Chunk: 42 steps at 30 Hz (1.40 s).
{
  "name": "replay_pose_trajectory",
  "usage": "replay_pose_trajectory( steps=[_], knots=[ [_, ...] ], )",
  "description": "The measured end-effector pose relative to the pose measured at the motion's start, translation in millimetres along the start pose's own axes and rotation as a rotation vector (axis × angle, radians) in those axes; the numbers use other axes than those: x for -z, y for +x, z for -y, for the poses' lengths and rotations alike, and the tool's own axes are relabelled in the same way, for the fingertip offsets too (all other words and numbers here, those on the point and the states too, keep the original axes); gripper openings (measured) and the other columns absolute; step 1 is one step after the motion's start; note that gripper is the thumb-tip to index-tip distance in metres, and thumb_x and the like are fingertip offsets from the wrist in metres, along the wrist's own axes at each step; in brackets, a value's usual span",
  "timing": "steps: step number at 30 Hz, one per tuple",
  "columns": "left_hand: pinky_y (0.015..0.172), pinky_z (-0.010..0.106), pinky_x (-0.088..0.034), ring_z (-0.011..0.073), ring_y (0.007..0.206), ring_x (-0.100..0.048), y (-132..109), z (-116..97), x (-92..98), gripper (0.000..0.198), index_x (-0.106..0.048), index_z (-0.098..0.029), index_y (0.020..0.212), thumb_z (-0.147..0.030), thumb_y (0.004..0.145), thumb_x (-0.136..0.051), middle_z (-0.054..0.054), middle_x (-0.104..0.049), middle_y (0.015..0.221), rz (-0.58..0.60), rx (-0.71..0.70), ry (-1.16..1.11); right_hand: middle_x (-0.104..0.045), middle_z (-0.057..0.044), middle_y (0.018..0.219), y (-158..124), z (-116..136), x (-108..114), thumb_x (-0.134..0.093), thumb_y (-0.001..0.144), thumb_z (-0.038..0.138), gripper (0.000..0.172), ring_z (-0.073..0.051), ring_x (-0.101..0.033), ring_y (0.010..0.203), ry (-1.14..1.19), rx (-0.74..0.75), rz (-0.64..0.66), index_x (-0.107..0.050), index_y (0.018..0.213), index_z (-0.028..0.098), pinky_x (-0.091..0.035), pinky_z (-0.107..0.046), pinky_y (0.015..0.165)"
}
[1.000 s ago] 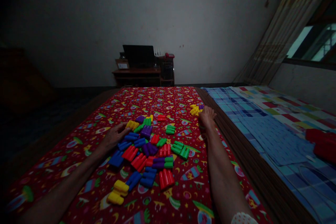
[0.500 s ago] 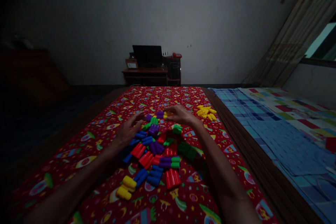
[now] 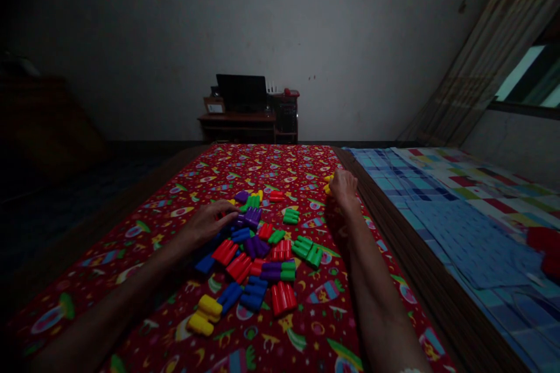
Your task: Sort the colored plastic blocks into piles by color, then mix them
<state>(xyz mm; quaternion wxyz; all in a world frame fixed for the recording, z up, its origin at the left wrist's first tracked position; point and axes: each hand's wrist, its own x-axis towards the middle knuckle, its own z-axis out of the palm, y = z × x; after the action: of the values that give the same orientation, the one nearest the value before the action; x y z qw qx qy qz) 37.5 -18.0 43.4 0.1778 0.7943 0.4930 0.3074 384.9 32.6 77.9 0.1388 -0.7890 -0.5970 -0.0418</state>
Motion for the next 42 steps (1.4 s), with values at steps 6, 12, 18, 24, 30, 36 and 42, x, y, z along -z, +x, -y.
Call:
replay_pose_trajectory(
  steps=[6, 12, 18, 24, 30, 36, 42],
  knots=[
    [0.098, 0.042, -0.044, 0.0267, 0.104, -0.060, 6, 41, 1.6, 0.035, -0.070, -0.020, 0.091, -0.040, 0.081, -0.044, 0.011, -0.067, 0.104, -0.221, -0.030, 0.142, -0.063, -0.020, 0.118, 0, -29, -18, -0.045, 0.090, 0.021, 0.034, -0.030, -0.057, 0.111, 0.058, -0.165, 0.044, -0.065, 0.115, 0.011, -0.045, -0.039, 0.087],
    [0.084, 0.039, -0.049, 0.0291, 0.091, -0.063, 4, 80, 2.7, 0.040, -0.070, -0.018, 0.093, -0.048, 0.072, -0.052, 0.010, -0.071, 0.091, -0.122, 0.223, 0.108, -0.065, -0.019, 0.118, 6, -19, -16, -0.043, 0.092, 0.027, 0.039, -0.029, -0.057, 0.112, 0.147, -0.090, -0.060, -0.064, 0.119, 0.009, -0.043, -0.036, 0.091],
    [0.076, 0.038, -0.051, 0.0267, 0.082, -0.064, 8, 88, -4.2, 0.069, -0.063, -0.010, 0.118, -0.057, 0.068, -0.053, 0.009, -0.070, 0.087, -0.088, 0.322, 0.001, -0.070, -0.016, 0.110, -5, 29, -1, -0.042, 0.093, 0.027, 0.037, -0.025, -0.063, 0.104, 0.187, 0.176, -0.086, -0.068, 0.116, 0.013, -0.043, -0.031, 0.088],
    [0.082, 0.039, -0.051, 0.0291, 0.092, -0.065, 25, 83, -11.2, 0.060, -0.071, -0.014, 0.099, -0.055, 0.056, -0.067, 0.012, -0.072, 0.097, -0.070, 0.258, -0.135, -0.073, -0.012, 0.095, -42, 84, -6, -0.045, 0.092, 0.026, 0.030, -0.020, -0.066, 0.085, 0.196, 0.558, 0.102, -0.072, 0.103, 0.016, -0.040, -0.025, 0.071],
    [0.075, 0.037, -0.053, 0.0232, 0.076, -0.065, 26, 69, -6.4, 0.043, -0.069, -0.016, 0.081, -0.047, 0.051, -0.072, 0.006, -0.071, 0.080, -0.277, 0.269, -0.328, -0.073, -0.011, 0.089, -69, 109, -24, -0.048, 0.093, 0.026, 0.029, -0.018, -0.065, 0.079, 0.369, 0.741, 0.198, -0.070, 0.108, 0.013, -0.038, -0.023, 0.066],
    [0.077, 0.033, -0.054, 0.0197, 0.078, -0.065, 20, 23, -2.1, 0.032, -0.069, -0.019, 0.081, -0.044, 0.061, -0.073, 0.004, -0.071, 0.085, -0.302, 0.033, -0.345, -0.071, -0.007, 0.083, -77, 120, -32, -0.055, 0.090, 0.028, 0.034, -0.014, -0.061, 0.073, 0.689, 0.779, 0.161, -0.065, 0.117, 0.011, -0.039, -0.022, 0.066],
    [0.076, 0.034, -0.057, 0.0213, 0.080, -0.068, 13, -5, -14.6, 0.036, -0.067, -0.019, 0.081, -0.050, 0.063, -0.074, 0.005, -0.072, 0.086, -0.206, 0.043, -0.456, -0.056, 0.002, 0.060, -58, 109, -26, -0.052, 0.085, 0.021, 0.022, -0.008, -0.047, 0.056, 0.767, 0.748, 0.279, -0.070, 0.079, 0.011, -0.029, -0.020, 0.055]
  ],
)
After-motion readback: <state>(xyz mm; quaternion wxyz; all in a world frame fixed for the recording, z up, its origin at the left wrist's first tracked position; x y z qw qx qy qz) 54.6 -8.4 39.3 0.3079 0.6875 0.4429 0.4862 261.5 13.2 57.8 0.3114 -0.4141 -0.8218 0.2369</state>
